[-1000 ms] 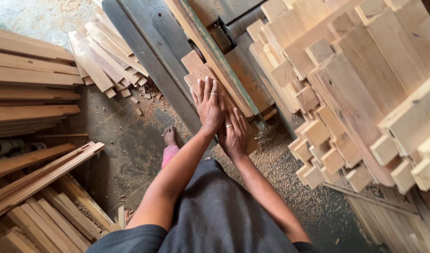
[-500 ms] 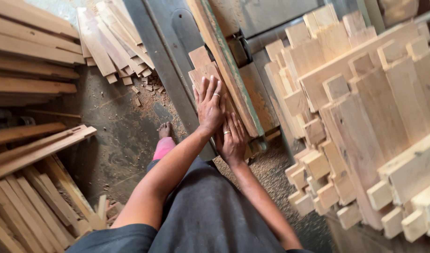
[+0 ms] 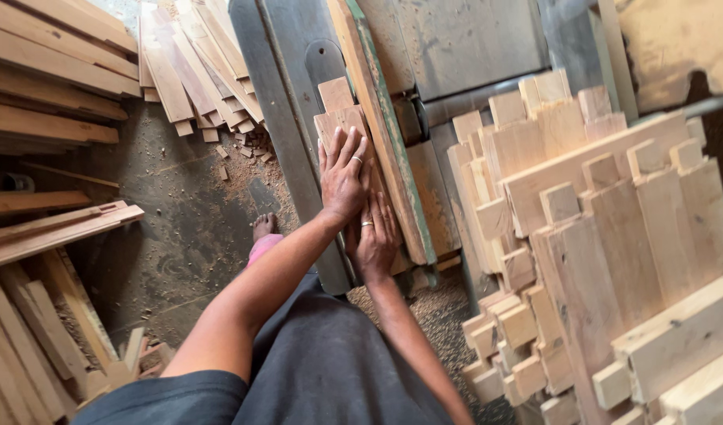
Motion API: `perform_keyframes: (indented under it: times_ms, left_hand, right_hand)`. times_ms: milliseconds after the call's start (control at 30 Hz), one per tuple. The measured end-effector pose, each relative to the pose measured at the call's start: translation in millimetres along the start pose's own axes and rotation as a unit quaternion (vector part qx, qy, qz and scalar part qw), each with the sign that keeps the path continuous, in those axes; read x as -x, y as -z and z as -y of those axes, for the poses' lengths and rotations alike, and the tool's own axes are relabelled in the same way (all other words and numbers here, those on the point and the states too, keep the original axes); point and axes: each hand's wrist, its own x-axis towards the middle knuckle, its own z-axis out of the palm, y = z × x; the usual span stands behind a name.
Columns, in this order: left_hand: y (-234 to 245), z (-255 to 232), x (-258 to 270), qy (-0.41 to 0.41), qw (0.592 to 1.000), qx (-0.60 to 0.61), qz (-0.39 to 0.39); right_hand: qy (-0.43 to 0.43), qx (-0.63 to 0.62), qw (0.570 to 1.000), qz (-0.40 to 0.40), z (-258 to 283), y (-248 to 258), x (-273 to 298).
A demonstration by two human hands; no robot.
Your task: The person uses a table saw to cut and shape wooden boards, handling them one at a time and stacking them after each pass.
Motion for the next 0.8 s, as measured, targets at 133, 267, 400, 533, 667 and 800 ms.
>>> perform_keyframes:
  times_ms: [133, 267, 400, 533, 667, 800]
  left_hand:
    - [-1.5, 10.7, -18.0, 0.003, 1.000, -0.005, 0.002]
    - [-0.4, 20.0, -39.0, 0.007, 1.000, -0.003, 0.000]
    - [-0.1, 28.0, -60.3, 0.015, 1.000, -0.011, 0.007]
    - [3.7, 36.9, -80.0, 0.021, 1.000, -0.010, 0.015]
    - [2.0, 47.0, -106.7, 0.038, 0.999, -0.009, 0.033]
    - [6.9, 53.5, -120.4, 0.028, 0.999, -0.015, 0.024]
  right_hand:
    - [0.012, -0.004, 1.000, -0.012, 0.7, -13.7, -19.5]
    - [0.025, 0.001, 1.000, -0.012, 9.8, -16.5, -42.6]
    - [0.031, -0.006, 0.999, -0.018, 16.3, -23.1, -63.9]
    - [0.034, -0.008, 0.999, -0.018, 16.7, -33.1, -83.1]
    - [0.018, -0.010, 1.000, -0.011, 19.1, -44.9, -98.7]
    - [0.024, -0.013, 0.999, -0.016, 24.2, -56.7, -127.3]
